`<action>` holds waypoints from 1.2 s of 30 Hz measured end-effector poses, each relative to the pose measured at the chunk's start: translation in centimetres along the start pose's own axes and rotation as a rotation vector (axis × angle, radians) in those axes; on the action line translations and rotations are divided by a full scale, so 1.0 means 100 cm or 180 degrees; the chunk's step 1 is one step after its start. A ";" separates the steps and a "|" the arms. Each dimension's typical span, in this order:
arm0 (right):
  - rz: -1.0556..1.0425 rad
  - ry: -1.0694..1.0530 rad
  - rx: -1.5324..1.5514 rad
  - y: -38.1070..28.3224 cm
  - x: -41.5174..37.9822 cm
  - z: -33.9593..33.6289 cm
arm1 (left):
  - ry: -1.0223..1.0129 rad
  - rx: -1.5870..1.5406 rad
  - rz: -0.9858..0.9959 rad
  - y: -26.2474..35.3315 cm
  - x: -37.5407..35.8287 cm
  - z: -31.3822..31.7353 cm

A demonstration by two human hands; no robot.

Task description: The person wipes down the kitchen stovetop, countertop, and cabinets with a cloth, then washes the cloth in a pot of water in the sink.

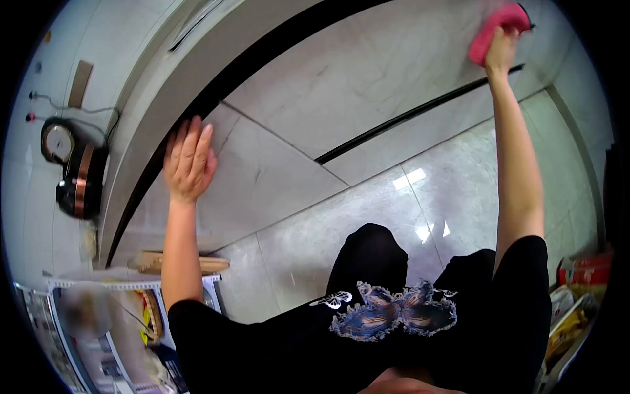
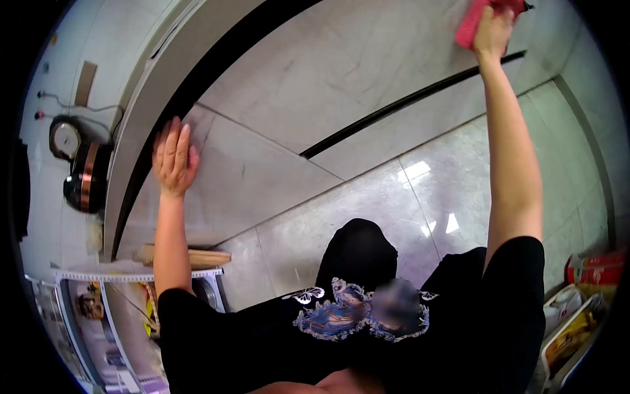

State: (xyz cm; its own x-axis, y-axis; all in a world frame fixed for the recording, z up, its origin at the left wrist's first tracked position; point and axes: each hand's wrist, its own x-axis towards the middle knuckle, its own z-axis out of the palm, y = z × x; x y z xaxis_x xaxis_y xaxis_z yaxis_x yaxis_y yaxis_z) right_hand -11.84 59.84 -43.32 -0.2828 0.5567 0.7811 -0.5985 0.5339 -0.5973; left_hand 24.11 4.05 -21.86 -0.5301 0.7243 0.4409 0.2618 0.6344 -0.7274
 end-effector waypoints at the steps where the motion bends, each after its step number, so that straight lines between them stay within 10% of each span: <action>1: -0.0030 -0.0026 -0.0075 -0.021 -0.008 0.009 | 0.0176 -0.0040 0.0061 -0.001 -0.002 0.002; 8: -0.0090 -0.0201 0.0829 -0.226 -0.077 0.047 | 0.0580 -0.0003 -0.0030 -0.003 -0.008 0.003; 12: -0.1582 0.0112 -0.0679 -0.293 -0.128 0.060 | 0.0815 -0.0271 -0.0078 -0.001 -0.013 0.002; 16: -0.1398 -0.1065 0.0374 -0.406 -0.172 0.040 | 0.1160 -0.0367 -0.0173 -0.005 -0.026 0.004; 25: -0.3242 -0.2316 0.0682 -0.318 -0.254 -0.010 | 0.1364 -0.0578 -0.0337 0.001 -0.023 0.003; 36: -0.2449 -0.2379 0.0329 -0.364 -0.190 -0.025 | 0.1462 -0.0722 -0.0340 0.019 -0.009 -0.005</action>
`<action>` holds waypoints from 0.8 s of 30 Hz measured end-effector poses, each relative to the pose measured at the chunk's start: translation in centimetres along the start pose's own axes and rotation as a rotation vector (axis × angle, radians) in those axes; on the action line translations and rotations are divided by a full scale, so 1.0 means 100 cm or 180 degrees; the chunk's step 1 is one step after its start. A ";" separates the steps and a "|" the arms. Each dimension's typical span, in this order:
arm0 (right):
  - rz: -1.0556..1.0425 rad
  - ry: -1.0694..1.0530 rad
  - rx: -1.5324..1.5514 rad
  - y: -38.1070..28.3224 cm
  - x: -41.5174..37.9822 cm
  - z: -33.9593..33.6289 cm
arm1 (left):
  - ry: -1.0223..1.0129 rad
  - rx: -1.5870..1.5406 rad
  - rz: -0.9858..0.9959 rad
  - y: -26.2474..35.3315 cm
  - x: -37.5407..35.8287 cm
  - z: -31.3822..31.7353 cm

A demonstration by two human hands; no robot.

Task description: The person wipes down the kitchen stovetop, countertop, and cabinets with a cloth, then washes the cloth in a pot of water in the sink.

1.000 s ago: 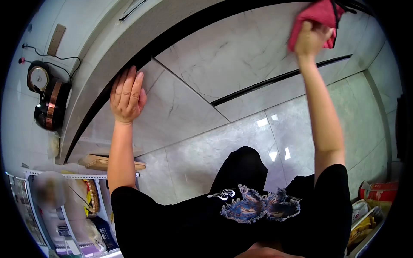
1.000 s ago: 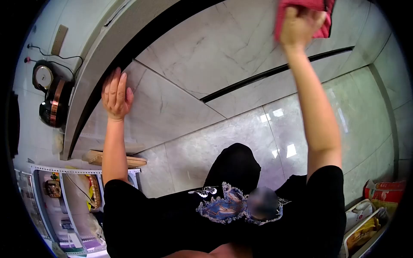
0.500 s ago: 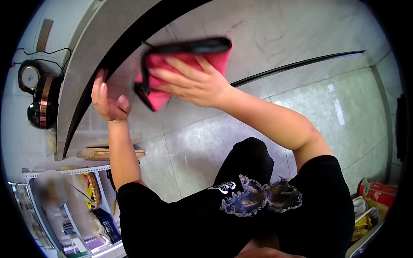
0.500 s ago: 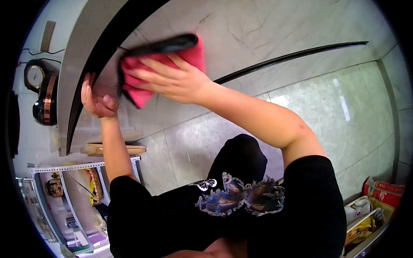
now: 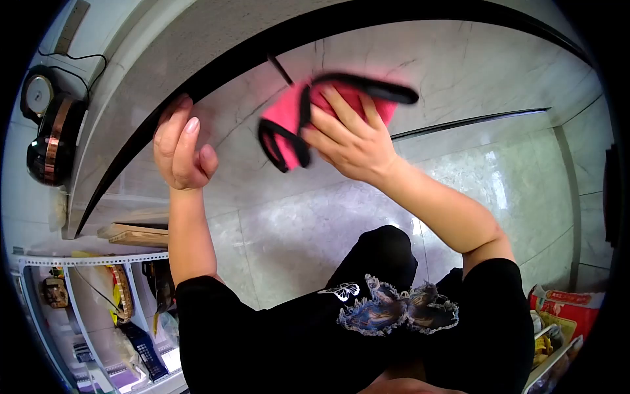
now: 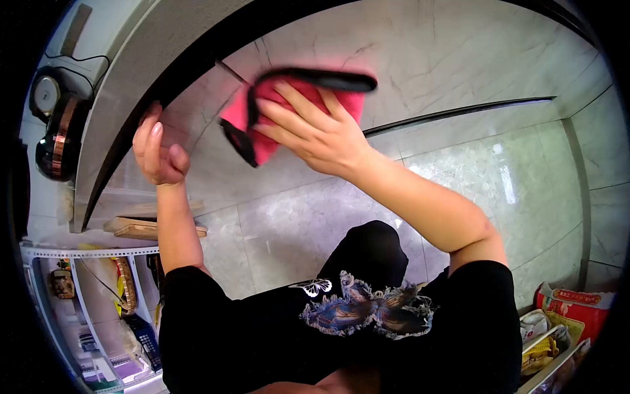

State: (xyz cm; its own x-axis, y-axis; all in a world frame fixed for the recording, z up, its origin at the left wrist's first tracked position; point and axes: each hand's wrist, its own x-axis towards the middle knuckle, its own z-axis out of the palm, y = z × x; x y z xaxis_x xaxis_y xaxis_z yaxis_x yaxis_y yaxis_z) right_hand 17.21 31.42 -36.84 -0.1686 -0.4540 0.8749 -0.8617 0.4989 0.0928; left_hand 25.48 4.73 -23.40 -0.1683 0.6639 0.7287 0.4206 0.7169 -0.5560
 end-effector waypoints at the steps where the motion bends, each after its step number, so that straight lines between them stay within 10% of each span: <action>1: 0.0018 -0.0201 -0.0030 0.002 -0.018 0.007 | 0.0098 -0.0092 0.0008 0.000 0.002 0.003; 24: 0.0316 0.0081 -0.0041 0.005 0.023 -0.023 | 0.0223 -0.0335 -0.0050 0.008 0.016 0.014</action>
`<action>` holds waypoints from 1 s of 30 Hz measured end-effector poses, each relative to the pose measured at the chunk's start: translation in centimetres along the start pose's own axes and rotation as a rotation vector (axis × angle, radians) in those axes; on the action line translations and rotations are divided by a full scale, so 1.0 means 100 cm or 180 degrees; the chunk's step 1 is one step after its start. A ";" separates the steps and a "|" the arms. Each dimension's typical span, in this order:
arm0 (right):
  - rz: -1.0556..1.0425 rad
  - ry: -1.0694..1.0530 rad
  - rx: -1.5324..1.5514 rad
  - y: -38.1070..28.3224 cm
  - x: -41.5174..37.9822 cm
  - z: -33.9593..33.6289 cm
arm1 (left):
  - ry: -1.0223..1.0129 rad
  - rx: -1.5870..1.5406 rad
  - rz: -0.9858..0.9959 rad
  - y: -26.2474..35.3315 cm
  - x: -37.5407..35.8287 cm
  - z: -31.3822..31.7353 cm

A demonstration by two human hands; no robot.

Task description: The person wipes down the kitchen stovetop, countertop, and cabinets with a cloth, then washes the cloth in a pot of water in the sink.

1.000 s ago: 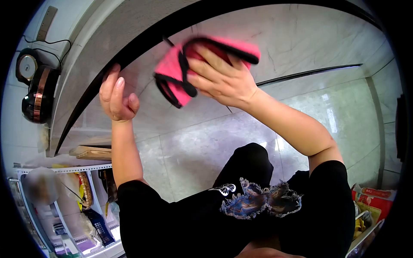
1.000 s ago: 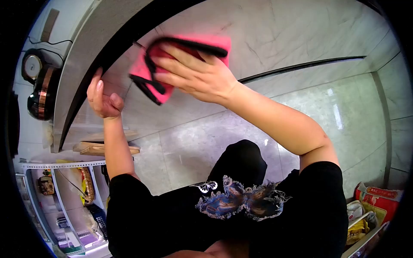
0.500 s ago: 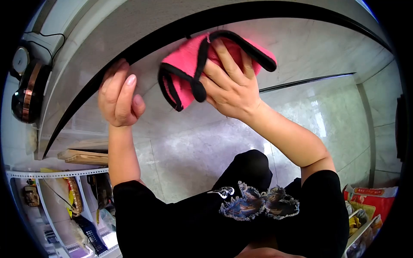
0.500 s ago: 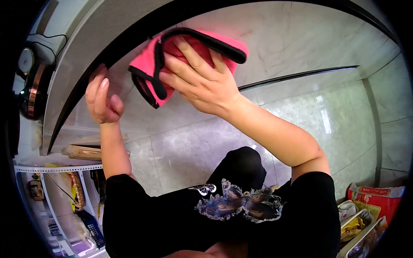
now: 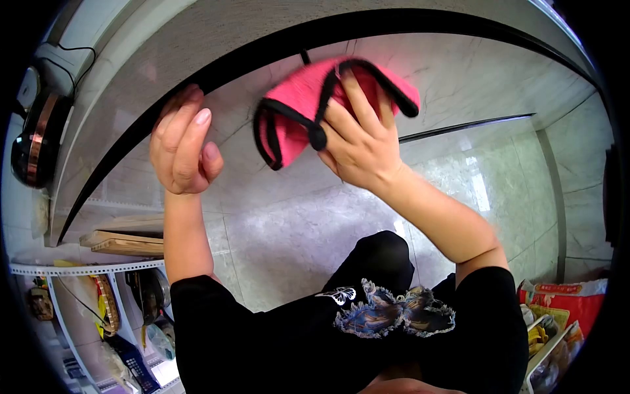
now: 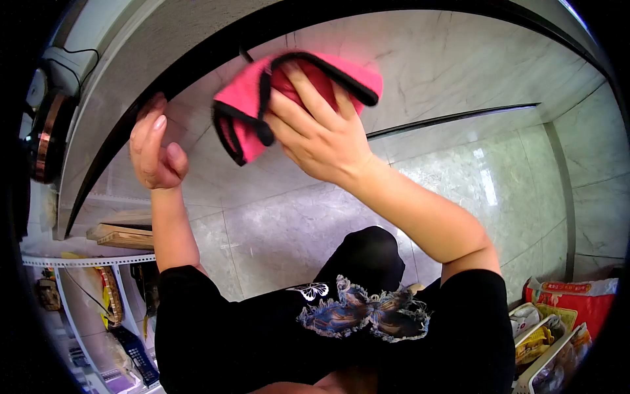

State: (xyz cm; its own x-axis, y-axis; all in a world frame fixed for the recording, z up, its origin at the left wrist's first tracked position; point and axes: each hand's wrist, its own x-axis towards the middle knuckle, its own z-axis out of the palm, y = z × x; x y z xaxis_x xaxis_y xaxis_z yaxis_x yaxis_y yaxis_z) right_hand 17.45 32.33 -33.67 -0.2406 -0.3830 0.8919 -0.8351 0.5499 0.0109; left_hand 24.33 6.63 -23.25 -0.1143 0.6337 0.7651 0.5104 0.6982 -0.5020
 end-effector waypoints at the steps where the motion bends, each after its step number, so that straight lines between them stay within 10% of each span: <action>1: 0.0040 -0.0130 -0.0110 -0.002 -0.013 -0.001 | -0.0002 -0.0023 0.0013 0.002 0.002 0.000; 14: 0.0065 -0.0247 0.0130 -0.011 -0.015 0.025 | 0.0090 -0.0125 -0.0160 0.003 -0.001 -0.001; 19: -0.0935 -0.0683 0.0678 -0.054 -0.060 0.078 | 0.0267 -0.0084 -0.0081 -0.001 -0.008 -0.005; 24: -0.1701 -0.0030 0.0475 -0.034 -0.025 0.094 | 0.0309 0.0170 -0.0048 -0.004 -0.005 -0.014; 30: -0.0744 0.1074 0.0414 0.105 0.011 -0.013 | 0.0115 0.0732 0.0051 -0.006 -0.007 -0.027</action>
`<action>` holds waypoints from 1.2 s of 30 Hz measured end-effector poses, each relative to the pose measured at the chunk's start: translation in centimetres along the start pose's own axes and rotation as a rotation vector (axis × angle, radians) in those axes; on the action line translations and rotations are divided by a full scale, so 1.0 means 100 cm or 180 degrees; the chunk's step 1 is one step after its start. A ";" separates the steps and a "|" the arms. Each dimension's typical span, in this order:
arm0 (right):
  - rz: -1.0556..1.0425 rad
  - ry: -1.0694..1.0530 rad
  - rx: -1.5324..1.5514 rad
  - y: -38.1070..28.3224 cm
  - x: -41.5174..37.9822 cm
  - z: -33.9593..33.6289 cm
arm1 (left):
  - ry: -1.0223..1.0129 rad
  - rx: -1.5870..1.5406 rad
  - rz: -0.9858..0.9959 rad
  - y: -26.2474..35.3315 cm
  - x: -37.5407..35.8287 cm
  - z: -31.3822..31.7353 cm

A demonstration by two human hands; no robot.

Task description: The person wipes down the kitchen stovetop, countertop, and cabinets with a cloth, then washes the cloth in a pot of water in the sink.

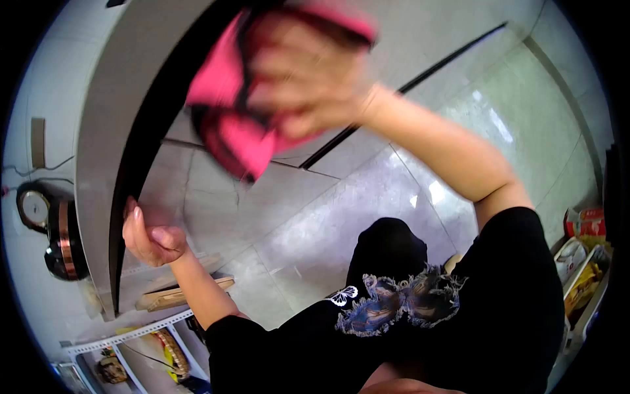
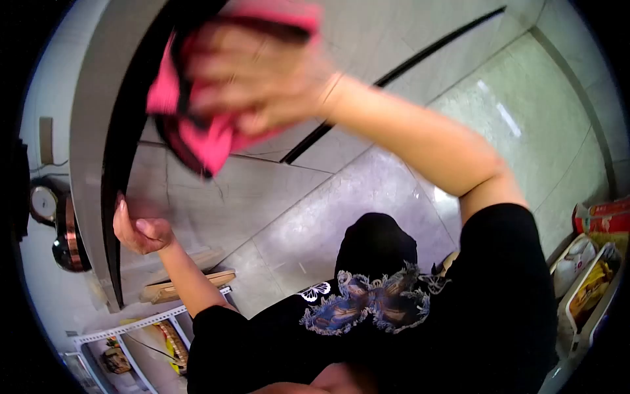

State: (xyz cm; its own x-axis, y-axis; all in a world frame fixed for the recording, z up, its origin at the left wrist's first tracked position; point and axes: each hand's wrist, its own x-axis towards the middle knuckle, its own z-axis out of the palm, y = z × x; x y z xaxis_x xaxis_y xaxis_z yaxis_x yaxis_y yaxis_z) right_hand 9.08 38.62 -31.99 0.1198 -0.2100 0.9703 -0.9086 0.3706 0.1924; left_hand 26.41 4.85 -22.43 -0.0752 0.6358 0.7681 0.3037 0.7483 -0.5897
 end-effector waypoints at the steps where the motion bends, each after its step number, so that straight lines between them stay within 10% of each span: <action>1: 0.0232 0.0060 -0.0274 0.031 -0.013 -0.026 | 0.0036 0.0148 0.0103 0.001 0.001 0.000; 7: 0.2499 0.0467 -0.1454 0.164 -0.183 -0.120 | 0.0066 0.0188 0.0194 0.002 0.004 0.002; 13: 0.3723 0.0903 -0.1446 0.125 -0.217 -0.069 | -0.0001 0.0372 0.0059 0.008 0.009 0.002; 17: 0.3557 0.0589 -0.1038 -0.007 -0.173 0.023 | 0.0177 0.0407 0.0082 0.005 0.016 0.008; 23: 0.1503 -0.0182 -0.0201 -0.177 -0.137 0.093 | 0.0011 0.0711 0.0134 -0.001 0.019 0.001; 27: 0.0706 -0.0178 0.0227 -0.126 -0.157 0.069 | -0.0142 0.0756 0.0084 -0.003 0.019 -0.003; 31: 0.1876 -0.1540 -0.0064 -0.028 -0.189 -0.025 | 0.0003 0.0518 0.0064 -0.011 0.012 -0.003; 36: 0.3394 0.0284 -0.1872 0.145 -0.273 -0.129 | -0.0070 0.0633 0.0035 -0.006 0.012 -0.006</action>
State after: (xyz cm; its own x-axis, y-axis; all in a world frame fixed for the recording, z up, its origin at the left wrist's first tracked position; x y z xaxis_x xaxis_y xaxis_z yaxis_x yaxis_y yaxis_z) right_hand -2.24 61.43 -53.81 -0.5269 0.5037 0.6845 -0.2517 0.6768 -0.6918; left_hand 26.65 5.02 -21.03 -0.0942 0.6464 0.7571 0.1113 0.7626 -0.6372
